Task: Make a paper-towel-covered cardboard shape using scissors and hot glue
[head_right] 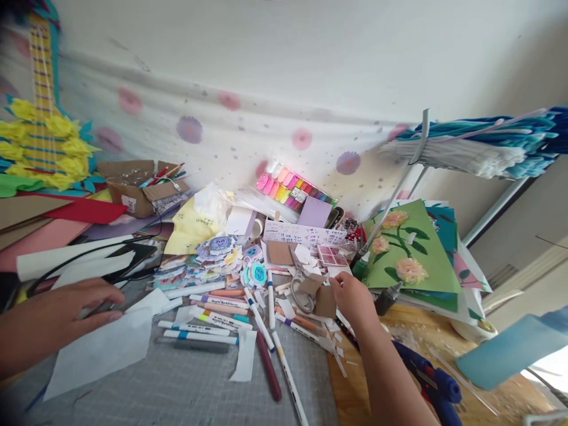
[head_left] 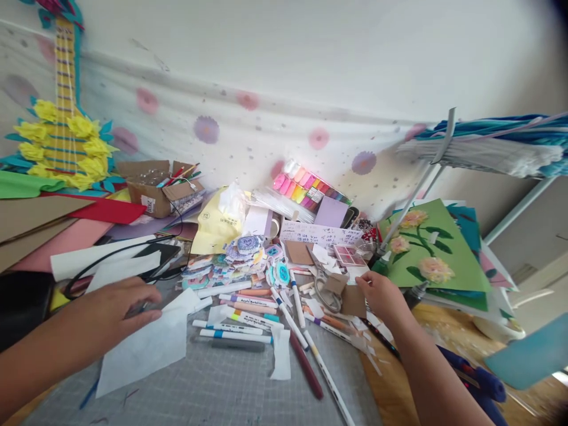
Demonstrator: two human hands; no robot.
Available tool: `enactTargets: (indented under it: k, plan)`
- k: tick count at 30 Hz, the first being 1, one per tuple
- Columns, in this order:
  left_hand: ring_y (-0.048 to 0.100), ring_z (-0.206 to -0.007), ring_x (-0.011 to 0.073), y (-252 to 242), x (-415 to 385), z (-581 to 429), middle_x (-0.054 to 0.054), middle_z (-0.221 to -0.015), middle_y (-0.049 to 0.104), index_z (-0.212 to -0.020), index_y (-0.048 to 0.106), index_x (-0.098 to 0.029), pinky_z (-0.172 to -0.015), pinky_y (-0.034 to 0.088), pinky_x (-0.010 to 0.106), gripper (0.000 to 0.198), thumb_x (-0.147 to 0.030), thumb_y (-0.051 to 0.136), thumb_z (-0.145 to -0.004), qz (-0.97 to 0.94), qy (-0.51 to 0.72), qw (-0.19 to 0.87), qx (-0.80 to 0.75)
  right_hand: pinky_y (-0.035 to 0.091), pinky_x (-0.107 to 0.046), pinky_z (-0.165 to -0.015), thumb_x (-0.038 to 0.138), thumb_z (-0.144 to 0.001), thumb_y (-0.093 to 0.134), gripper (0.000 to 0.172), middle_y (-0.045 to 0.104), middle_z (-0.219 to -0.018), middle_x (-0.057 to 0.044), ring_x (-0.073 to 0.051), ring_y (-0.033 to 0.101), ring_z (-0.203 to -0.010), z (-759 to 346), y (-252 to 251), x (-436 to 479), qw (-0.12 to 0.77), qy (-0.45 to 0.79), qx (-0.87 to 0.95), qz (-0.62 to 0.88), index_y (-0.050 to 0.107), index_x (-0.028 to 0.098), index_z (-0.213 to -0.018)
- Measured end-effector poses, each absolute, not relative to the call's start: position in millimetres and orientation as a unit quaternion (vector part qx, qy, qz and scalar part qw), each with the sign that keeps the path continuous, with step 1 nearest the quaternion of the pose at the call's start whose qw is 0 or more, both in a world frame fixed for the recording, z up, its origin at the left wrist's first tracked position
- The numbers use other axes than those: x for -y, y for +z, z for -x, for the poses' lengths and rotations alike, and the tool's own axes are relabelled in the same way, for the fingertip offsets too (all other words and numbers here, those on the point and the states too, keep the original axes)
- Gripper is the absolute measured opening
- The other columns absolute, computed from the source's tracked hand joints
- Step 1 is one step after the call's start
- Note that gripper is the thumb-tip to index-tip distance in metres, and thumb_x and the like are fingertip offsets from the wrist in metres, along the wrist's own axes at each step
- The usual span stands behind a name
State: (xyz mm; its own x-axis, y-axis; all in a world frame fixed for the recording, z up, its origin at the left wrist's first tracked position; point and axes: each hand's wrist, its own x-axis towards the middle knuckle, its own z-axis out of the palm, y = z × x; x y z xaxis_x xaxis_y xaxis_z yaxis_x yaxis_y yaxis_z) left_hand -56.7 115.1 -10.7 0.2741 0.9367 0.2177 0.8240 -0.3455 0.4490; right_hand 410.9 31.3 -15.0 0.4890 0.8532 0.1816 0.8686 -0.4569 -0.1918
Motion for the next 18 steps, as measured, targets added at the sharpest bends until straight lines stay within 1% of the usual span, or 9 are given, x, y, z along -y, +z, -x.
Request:
enactTargets:
  k: [1, 3, 6, 7, 8, 9, 11, 15, 18]
  plan:
    - [0.059, -0.089, 0.0254, -8, -119, 61, 0.003, -0.088, 0.07, -0.078, 0.071, -0.022, -0.082, 0.037, 0.031, 0.021, -0.038, 0.061, -0.069, -0.811, 0.196, 0.084, -0.545, 0.046, -0.029, -0.063, 0.031, -0.092, 0.049, 0.023, 0.063, -0.072, -0.001, -0.015, 0.06, -0.065, -410, -13, -31, 0.117, -0.042, 0.509, 0.852, 0.062, 0.017, -0.079]
    - [0.056, -0.102, 0.0267, -4, -124, 67, 0.006, -0.104, 0.067, -0.09, 0.07, -0.02, -0.092, 0.036, 0.036, 0.026, -0.036, 0.06, -0.073, -0.817, 0.203, -0.007, -0.539, 0.046, -0.035, -0.068, 0.024, -0.09, 0.049, 0.017, 0.065, -0.083, -0.007, -0.021, 0.062, -0.075, -405, -7, -31, 0.099, -0.08, 0.512, 0.85, 0.064, 0.017, -0.086]
    - [0.052, -0.109, 0.0269, 0, -118, 65, 0.009, -0.114, 0.061, -0.094, 0.067, -0.019, -0.099, 0.034, 0.041, 0.025, -0.034, 0.057, -0.077, -0.814, 0.252, -0.122, -0.51, 0.043, -0.046, -0.081, 0.021, -0.088, 0.049, 0.023, 0.059, -0.11, -0.02, -0.034, 0.057, -0.101, -387, 2, -42, 0.091, -0.144, 0.528, 0.832, 0.062, 0.014, -0.106]
    - [0.051, -0.11, 0.0277, 2, -113, 61, 0.01, -0.115, 0.059, -0.095, 0.067, -0.019, -0.1, 0.033, 0.043, 0.024, -0.033, 0.057, -0.078, -0.815, 0.267, -0.149, -0.492, 0.042, -0.048, -0.086, 0.023, -0.089, 0.051, 0.026, 0.055, -0.117, -0.02, -0.035, 0.054, -0.108, -378, 3, -50, 0.088, -0.153, 0.549, 0.817, 0.06, 0.014, -0.112]
    - [0.05, -0.111, 0.0288, 3, -107, 56, 0.011, -0.116, 0.058, -0.095, 0.067, -0.019, -0.101, 0.033, 0.045, 0.023, -0.032, 0.056, -0.08, -0.821, 0.277, -0.166, -0.471, 0.042, -0.047, -0.089, 0.025, -0.089, 0.052, 0.027, 0.054, -0.122, -0.018, -0.033, 0.052, -0.112, -369, 3, -60, 0.084, -0.151, 0.579, 0.797, 0.059, 0.016, -0.114]
    - [0.05, -0.111, 0.0295, 4, -100, 51, 0.011, -0.115, 0.058, -0.095, 0.066, -0.019, -0.1, 0.034, 0.046, 0.022, -0.031, 0.055, -0.081, -0.828, 0.285, -0.173, -0.451, 0.043, -0.044, -0.091, 0.027, -0.09, 0.054, 0.026, 0.055, -0.123, -0.014, -0.029, 0.052, -0.113, -359, 1, -72, 0.076, -0.14, 0.614, 0.773, 0.059, 0.018, -0.114]
    - [0.052, -0.107, 0.0285, 4, -88, 39, 0.009, -0.112, 0.06, -0.093, 0.066, -0.021, -0.097, 0.037, 0.045, 0.017, -0.027, 0.055, -0.082, -0.839, 0.305, -0.165, -0.418, 0.049, -0.043, -0.087, 0.029, -0.091, 0.055, 0.026, 0.057, -0.121, -0.009, -0.023, 0.058, -0.104, -341, -7, -98, 0.06, -0.111, 0.665, 0.736, 0.057, 0.019, -0.115]
    - [0.053, -0.104, 0.0267, 0, -72, 23, 0.008, -0.11, 0.06, -0.09, 0.066, -0.022, -0.091, 0.04, 0.042, 0.013, -0.022, 0.056, -0.081, -0.859, 0.329, -0.129, -0.37, 0.053, -0.042, -0.082, 0.029, -0.091, 0.056, 0.029, 0.059, -0.118, -0.008, -0.022, 0.062, -0.098, -321, -29, -138, 0.06, -0.078, 0.691, 0.716, 0.056, 0.016, -0.118]
    - [0.052, -0.106, 0.0252, -6, -65, 19, 0.008, -0.111, 0.059, -0.091, 0.065, -0.022, -0.092, 0.04, 0.039, 0.014, -0.017, 0.054, -0.082, -0.874, 0.323, -0.086, -0.354, 0.053, -0.041, -0.081, 0.029, -0.092, 0.055, 0.028, 0.059, -0.118, -0.008, -0.021, 0.062, -0.097, -322, -36, -147, 0.108, -0.08, 0.68, 0.721, 0.056, 0.017, -0.117]
